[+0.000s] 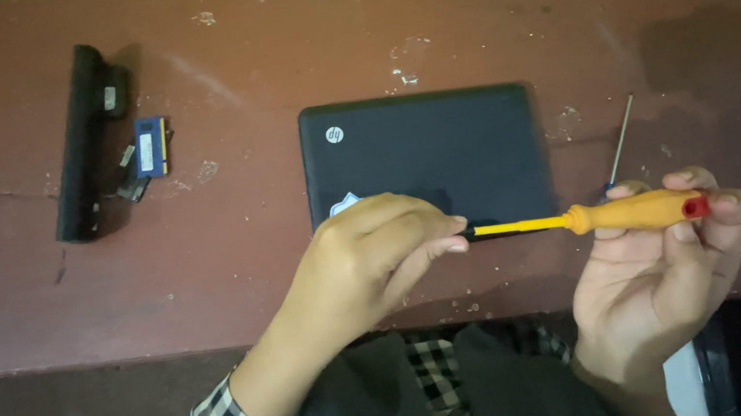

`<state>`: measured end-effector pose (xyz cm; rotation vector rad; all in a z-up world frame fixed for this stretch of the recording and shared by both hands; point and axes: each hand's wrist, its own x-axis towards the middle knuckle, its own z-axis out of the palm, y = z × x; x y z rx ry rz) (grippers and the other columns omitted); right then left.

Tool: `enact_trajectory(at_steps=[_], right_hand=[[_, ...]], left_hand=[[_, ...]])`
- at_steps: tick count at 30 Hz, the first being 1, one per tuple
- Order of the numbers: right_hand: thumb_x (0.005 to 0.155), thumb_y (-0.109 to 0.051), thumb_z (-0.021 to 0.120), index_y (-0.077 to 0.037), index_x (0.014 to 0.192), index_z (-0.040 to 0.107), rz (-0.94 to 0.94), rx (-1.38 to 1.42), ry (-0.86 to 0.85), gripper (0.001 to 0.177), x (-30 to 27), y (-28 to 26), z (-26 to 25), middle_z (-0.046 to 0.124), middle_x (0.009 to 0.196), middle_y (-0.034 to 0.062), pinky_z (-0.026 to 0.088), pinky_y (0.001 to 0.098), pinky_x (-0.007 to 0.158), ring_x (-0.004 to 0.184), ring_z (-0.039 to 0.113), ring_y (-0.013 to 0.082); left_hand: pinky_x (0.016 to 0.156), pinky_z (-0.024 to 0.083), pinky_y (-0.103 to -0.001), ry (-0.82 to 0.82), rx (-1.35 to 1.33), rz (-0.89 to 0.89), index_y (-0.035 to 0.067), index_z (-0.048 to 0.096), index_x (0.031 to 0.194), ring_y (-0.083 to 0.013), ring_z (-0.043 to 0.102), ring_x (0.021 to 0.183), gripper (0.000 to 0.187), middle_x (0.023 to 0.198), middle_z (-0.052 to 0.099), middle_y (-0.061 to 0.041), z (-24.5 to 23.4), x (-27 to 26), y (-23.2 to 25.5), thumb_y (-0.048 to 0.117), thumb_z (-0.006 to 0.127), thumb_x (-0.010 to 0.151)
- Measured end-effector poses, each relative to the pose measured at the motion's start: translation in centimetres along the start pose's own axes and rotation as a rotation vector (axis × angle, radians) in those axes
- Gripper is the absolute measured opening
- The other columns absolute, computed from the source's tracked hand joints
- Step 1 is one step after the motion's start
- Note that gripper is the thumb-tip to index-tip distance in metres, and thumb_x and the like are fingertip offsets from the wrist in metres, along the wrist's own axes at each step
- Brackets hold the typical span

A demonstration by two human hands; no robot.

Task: The person disassembles a laptop by removing screws from the base, flipping it over, and prying off the keyboard and top cover to reveal internal components.

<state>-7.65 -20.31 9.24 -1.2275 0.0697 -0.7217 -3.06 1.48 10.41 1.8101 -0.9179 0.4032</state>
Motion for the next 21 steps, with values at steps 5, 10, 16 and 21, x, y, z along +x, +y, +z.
enact_trajectory(at_steps=[5,10,16,21], right_hand=[[0.1,-0.024,0.058,-0.028,0.118,0.05,-0.055,-0.026,-0.011,0.019,1.0,1.0,-1.8,0.048,0.127,0.0002,0.051,0.0345,0.093,0.102,0.056,0.0227],[0.103,-0.019,0.052,-0.028,0.117,0.05,-0.054,-0.071,0.067,0.016,1.9,0.3,-1.7,0.046,0.128,-0.0028,0.049,0.0314,0.102,0.114,0.049,0.0111],[0.104,-0.023,0.056,-0.029,0.114,0.051,-0.073,-0.065,0.025,0.012,2.5,0.7,-2.3,0.049,0.123,-0.0069,0.042,0.0276,0.076,0.099,0.052,0.016],[0.103,-0.022,0.059,-0.029,0.114,0.053,-0.067,-0.062,0.046,0.015,2.8,0.9,-3.3,0.05,0.125,-0.0066,0.042,0.0276,0.079,0.101,0.051,0.0157]], left_hand=[[0.081,0.053,-0.037,0.013,0.603,-0.024,0.015,0.076,0.093,-0.0205,0.069,0.095,0.034,0.105,0.074,0.001,-5.2,-1.9,-4.6,-0.009,0.055,0.082],[0.097,0.022,-0.055,0.143,1.347,-0.154,0.022,0.079,0.091,-0.031,0.063,0.117,0.013,0.127,0.072,-0.002,-14.9,-8.8,-16.9,0.014,0.086,0.083],[0.112,-0.021,-0.068,0.022,1.381,-0.447,0.028,0.076,0.093,-0.0412,0.038,0.162,0.008,0.166,0.061,-0.01,-17.5,-11.9,-20.3,0.03,0.084,0.092],[0.113,-0.021,-0.07,-0.048,1.401,-0.506,0.032,0.076,0.097,-0.0431,0.033,0.165,0.01,0.172,0.058,-0.011,-17.7,-12.3,-21.1,0.036,0.08,0.088]])
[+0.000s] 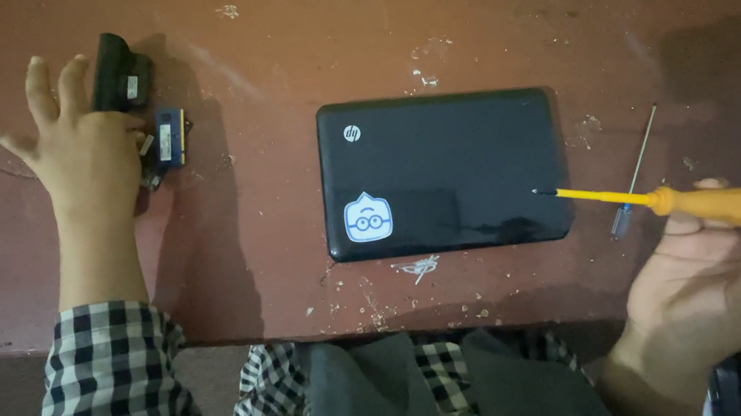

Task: The person disassembles a laptop by removing screws from the base, flipping it over, and prying off the keyboard and top cover to reveal internal components.

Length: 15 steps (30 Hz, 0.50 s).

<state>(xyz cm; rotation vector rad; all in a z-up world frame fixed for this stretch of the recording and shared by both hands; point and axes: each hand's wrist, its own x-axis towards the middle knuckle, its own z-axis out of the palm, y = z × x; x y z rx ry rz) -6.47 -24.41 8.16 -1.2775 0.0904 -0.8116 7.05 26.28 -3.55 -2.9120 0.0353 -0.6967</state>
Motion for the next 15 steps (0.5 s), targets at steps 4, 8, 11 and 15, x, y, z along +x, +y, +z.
enact_trajectory(at_steps=[4,8,11,15], right_hand=[[0.101,-0.023,0.059,-0.024,0.117,0.052,-0.015,-0.003,0.054,0.017,0.5,0.4,-0.7,0.051,0.127,-0.0048,0.044,0.0294,0.086,0.104,0.055,0.0188],[0.1,-0.021,0.058,-0.019,0.11,0.058,-0.039,0.038,0.121,0.01,1.6,1.0,-2.3,0.056,0.123,-0.0025,0.05,0.0266,0.094,0.103,0.057,0.0168],[0.086,-0.035,0.056,-0.012,0.086,0.066,0.032,0.045,0.369,0.024,3.4,1.8,-4.9,0.061,0.084,0.0029,0.051,0.0255,0.083,0.095,0.067,0.0178],[0.085,-0.034,0.051,-0.013,0.1,0.066,-0.047,-0.054,0.323,0.029,5.0,2.1,-8.9,0.063,0.108,0.0082,0.057,0.032,0.1,0.108,0.064,0.0217]], left_hand=[[0.108,-0.024,-0.07,-0.084,-0.086,-0.047,0.033,0.074,0.101,-0.043,0.026,0.162,0.01,0.171,0.05,-0.012,-0.9,0.4,0.2,0.037,0.073,0.091],[0.103,-0.007,-0.074,-0.096,-0.211,-0.07,0.02,0.078,0.103,-0.0421,0.024,0.151,0.016,0.162,0.046,-0.017,-4.1,0.8,1.2,0.014,0.075,0.088],[0.102,0.006,-0.08,0.103,-0.29,-0.01,0.012,0.078,0.116,-0.0531,0.041,0.136,0.019,0.147,0.057,-0.027,-7.5,0.3,4.2,0.014,0.077,0.097],[0.083,0.04,-0.049,-0.284,-0.701,-0.132,0.014,0.057,0.118,-0.0374,0.045,0.104,0.046,0.117,0.05,-0.02,-16.0,-0.9,13.7,0.015,0.073,0.074]])
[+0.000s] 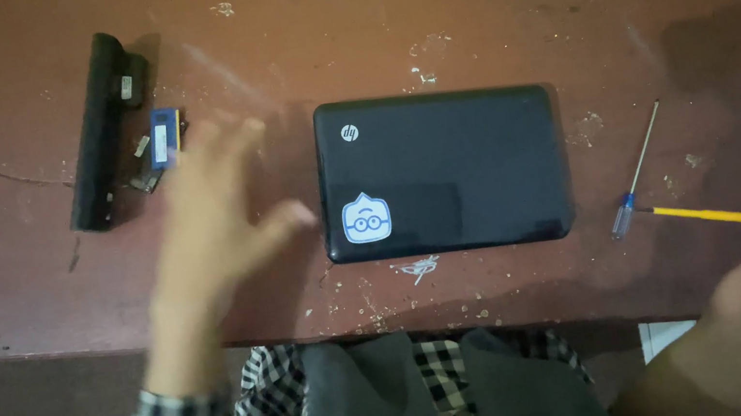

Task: The person disassembles a laptop by removing screws from the base, flipping it over, and prying off the keyboard and top cover to reveal internal components.

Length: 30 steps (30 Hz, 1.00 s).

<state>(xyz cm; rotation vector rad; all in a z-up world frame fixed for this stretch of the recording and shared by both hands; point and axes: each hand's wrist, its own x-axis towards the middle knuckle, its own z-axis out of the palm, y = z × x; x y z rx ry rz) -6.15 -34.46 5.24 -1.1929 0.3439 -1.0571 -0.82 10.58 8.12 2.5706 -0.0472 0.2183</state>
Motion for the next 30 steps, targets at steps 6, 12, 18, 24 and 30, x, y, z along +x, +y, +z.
enact_trajectory(at_steps=[6,12,18,24,30], right_hand=[[0.081,-0.011,0.065,-0.031,0.112,0.061,0.141,0.045,-0.723,0.037,-0.4,0.4,0.9,0.059,0.115,-0.0188,0.045,0.0269,0.051,0.066,0.051,0.0106],[0.066,-0.049,0.08,-0.034,0.133,0.051,-0.641,-1.343,-1.515,0.075,-9.4,-0.3,12.5,0.036,0.154,0.0018,0.054,0.0395,0.043,0.057,0.069,0.0266],[0.069,-0.052,0.07,-0.036,0.135,0.048,-0.996,-1.309,-1.578,0.071,-9.5,2.4,12.4,0.064,0.126,0.0029,0.059,0.032,0.048,0.058,0.073,0.0236],[0.08,-0.046,0.054,-0.035,0.136,0.053,-1.51,-1.05,-1.494,0.057,-8.9,6.0,10.9,0.069,0.109,0.0185,0.051,0.0301,0.044,0.049,0.064,0.0206],[0.085,-0.037,0.041,-0.032,0.132,0.05,-1.751,-0.794,-1.414,0.048,-8.0,7.3,10.7,0.07,0.095,0.0222,0.05,0.0293,0.047,0.049,0.059,0.0199]], left_hand=[[0.114,0.006,-0.064,-0.242,-0.059,0.294,0.007,0.019,0.153,-0.0387,0.014,0.148,0.119,0.158,0.022,-0.022,8.3,-3.3,-1.3,0.063,0.08,0.067],[0.117,0.008,-0.059,-0.128,0.022,0.332,0.002,0.019,0.151,-0.0362,0.021,0.148,0.115,0.159,0.022,-0.022,8.9,-3.4,-1.4,0.065,0.074,0.072],[0.116,0.004,-0.061,-0.158,-0.091,0.247,0.002,0.019,0.153,-0.0373,0.027,0.145,0.123,0.155,0.029,-0.025,8.5,-3.5,-1.0,0.057,0.083,0.064],[0.117,0.005,-0.061,-0.169,-0.144,0.219,0.002,0.02,0.151,-0.0343,0.028,0.145,0.125,0.155,0.031,-0.021,8.9,-3.4,-1.4,0.052,0.087,0.058],[0.118,0.003,-0.06,-0.223,-0.233,0.124,-0.002,0.017,0.149,-0.0336,0.029,0.144,0.129,0.154,0.033,-0.021,7.7,-2.6,-0.7,0.049,0.091,0.055]])
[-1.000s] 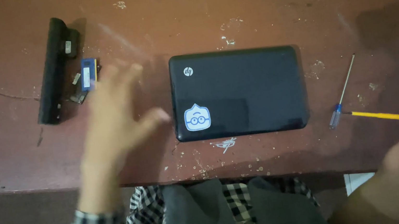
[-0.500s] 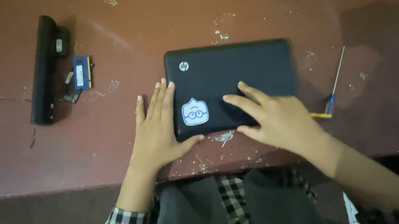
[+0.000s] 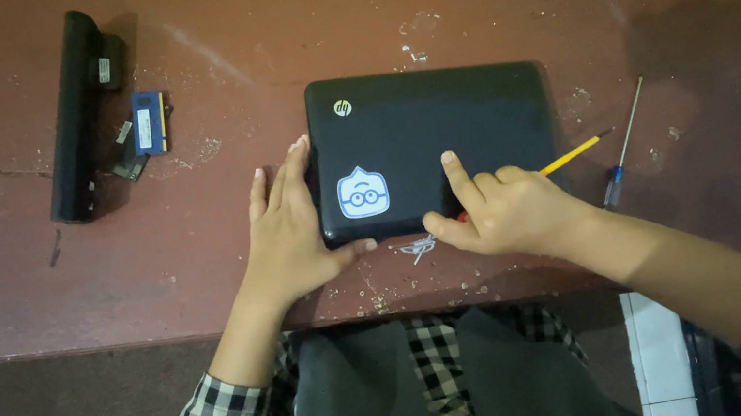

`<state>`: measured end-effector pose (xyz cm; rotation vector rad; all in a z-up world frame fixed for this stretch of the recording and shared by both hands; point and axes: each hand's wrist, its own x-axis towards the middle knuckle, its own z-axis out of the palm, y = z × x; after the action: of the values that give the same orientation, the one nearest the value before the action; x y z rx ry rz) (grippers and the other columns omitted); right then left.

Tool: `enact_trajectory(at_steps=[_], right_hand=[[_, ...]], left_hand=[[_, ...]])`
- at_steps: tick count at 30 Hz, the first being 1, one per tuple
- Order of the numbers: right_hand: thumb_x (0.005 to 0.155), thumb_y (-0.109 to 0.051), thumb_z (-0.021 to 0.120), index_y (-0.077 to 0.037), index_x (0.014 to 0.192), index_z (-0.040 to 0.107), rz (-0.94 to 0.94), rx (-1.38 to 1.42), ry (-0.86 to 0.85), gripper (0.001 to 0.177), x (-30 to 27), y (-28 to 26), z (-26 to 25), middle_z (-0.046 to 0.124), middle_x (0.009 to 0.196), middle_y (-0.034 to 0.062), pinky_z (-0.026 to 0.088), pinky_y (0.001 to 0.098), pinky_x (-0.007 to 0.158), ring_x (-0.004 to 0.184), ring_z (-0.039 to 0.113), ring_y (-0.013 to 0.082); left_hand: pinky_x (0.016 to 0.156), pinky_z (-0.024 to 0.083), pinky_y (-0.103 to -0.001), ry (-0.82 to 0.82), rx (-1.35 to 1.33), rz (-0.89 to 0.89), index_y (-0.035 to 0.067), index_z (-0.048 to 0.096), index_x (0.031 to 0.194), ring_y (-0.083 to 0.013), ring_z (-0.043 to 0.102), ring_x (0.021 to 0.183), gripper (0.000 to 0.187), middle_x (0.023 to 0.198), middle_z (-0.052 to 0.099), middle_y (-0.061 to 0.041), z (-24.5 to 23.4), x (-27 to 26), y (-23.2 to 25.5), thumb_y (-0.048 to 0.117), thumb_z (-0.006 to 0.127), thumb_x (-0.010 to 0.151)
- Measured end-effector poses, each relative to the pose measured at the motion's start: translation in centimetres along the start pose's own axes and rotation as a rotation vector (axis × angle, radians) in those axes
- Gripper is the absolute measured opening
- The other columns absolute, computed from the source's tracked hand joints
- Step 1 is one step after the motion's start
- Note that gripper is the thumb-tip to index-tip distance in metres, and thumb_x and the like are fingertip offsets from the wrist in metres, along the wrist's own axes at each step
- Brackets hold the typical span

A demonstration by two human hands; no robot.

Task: The person disassembles a laptop by removing screws from the base, flipping it over, and prying off the keyboard and top cover to reveal internal components.

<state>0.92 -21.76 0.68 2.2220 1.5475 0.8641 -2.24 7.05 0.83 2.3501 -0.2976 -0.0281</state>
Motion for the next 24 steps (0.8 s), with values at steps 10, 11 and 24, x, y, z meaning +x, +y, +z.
enact_trajectory(at_steps=[10,11,24], right_hand=[[0.085,-0.02,0.046,-0.023,0.105,0.061,-0.067,0.106,0.029,0.025,2.1,3.7,-2.3,0.07,0.095,0.0248,0.047,0.0317,0.046,0.049,0.058,0.0228],[0.087,-0.031,0.047,-0.022,0.103,0.063,-0.061,0.146,0.005,0.023,2.3,4.3,-2.4,0.071,0.095,0.0218,0.049,0.0318,0.046,0.049,0.06,0.0213],[0.085,-0.034,0.055,-0.019,0.095,0.052,0.028,0.401,-0.143,0.018,2.2,7.7,-1.8,0.069,0.1,0.0091,0.053,0.0334,0.052,0.051,0.064,0.0224]], left_hand=[[0.119,-0.005,-0.054,-0.173,-0.03,-0.17,0.002,0.013,0.149,-0.0299,0.017,0.148,0.132,0.154,0.028,-0.018,-0.8,0.7,0.4,0.045,0.093,0.054],[0.119,-0.005,-0.055,-0.199,-0.019,-0.167,0.0,0.015,0.147,-0.0311,0.015,0.148,0.128,0.155,0.025,-0.019,-0.8,0.7,0.4,0.044,0.092,0.056],[0.114,-0.015,-0.06,-0.44,0.091,-0.175,0.0,0.004,0.151,-0.0347,-0.009,0.148,0.105,0.159,-0.004,-0.021,-1.3,1.5,1.0,0.061,0.058,0.084]])
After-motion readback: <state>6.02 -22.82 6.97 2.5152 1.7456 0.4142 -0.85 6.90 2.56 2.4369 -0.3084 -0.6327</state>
